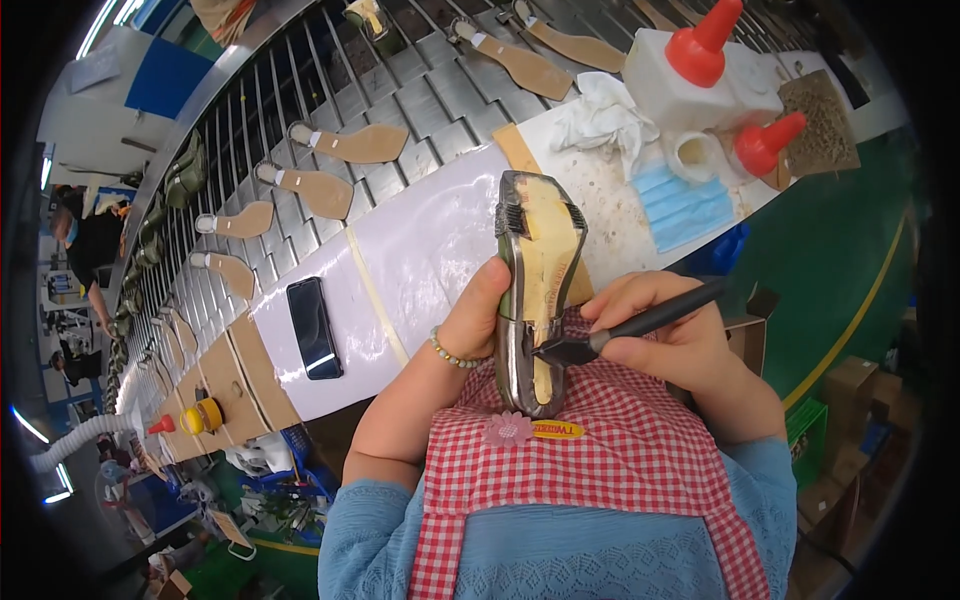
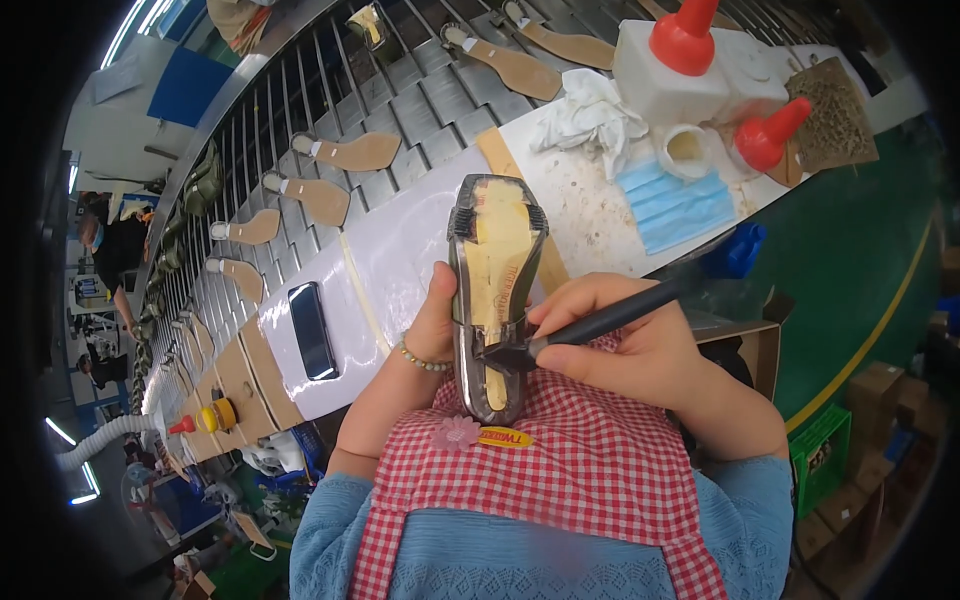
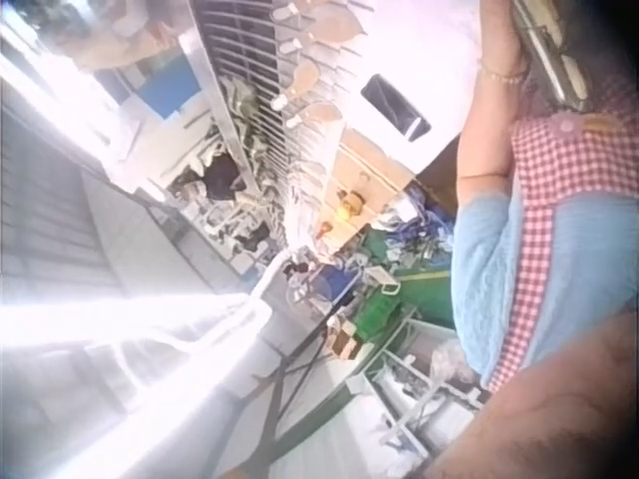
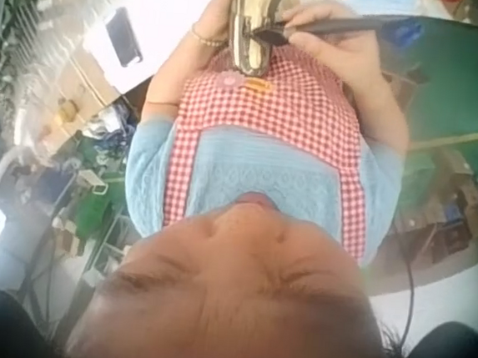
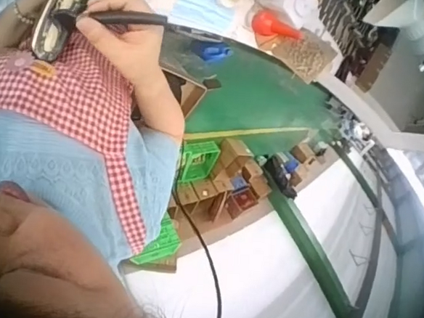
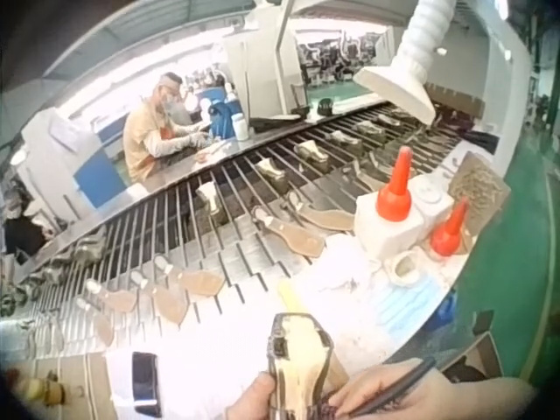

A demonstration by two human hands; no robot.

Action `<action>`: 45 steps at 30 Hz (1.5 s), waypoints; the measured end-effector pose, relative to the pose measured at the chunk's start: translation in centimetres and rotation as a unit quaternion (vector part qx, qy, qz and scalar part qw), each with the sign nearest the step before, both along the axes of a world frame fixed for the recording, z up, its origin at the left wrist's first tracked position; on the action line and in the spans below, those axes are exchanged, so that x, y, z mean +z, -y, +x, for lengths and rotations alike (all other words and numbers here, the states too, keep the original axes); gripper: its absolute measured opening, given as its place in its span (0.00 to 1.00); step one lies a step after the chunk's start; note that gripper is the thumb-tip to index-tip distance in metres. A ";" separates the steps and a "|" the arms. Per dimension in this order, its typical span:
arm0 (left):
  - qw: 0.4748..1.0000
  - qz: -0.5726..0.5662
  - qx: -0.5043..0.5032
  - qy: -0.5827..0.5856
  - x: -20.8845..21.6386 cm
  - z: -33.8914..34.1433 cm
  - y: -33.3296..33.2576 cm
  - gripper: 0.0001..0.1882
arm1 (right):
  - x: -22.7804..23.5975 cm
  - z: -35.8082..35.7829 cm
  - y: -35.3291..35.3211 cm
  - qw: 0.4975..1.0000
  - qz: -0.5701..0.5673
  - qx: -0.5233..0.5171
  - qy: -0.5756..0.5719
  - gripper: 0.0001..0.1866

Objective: Applying adhesive with a brush to the outer soles and lasted shoe bottoms on an assembly line.

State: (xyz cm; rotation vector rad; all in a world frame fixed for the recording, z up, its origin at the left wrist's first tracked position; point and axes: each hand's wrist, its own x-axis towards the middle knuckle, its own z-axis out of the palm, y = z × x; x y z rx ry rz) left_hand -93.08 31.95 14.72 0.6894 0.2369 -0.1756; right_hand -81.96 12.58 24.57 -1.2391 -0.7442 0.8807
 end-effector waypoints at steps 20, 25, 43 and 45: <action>0.998 0.068 0.005 0.013 1.3 -1.1 0.3 0.42 | 0.7 -1.5 -0.6 0.974 0.007 0.048 0.223 0.10; 0.999 0.046 -0.002 0.008 1.2 -1.1 0.2 0.42 | 0.9 -1.1 -0.4 0.985 -0.016 0.112 0.133 0.10; 0.700 0.619 0.325 0.147 -2.4 -7.6 -0.4 0.50 | -4.1 -1.2 -3.0 0.979 0.011 -0.201 0.027 0.09; 0.726 0.612 0.280 0.142 -4.7 -8.9 -0.5 0.59 | -5.2 -1.3 -3.5 0.985 -0.028 -0.164 0.050 0.09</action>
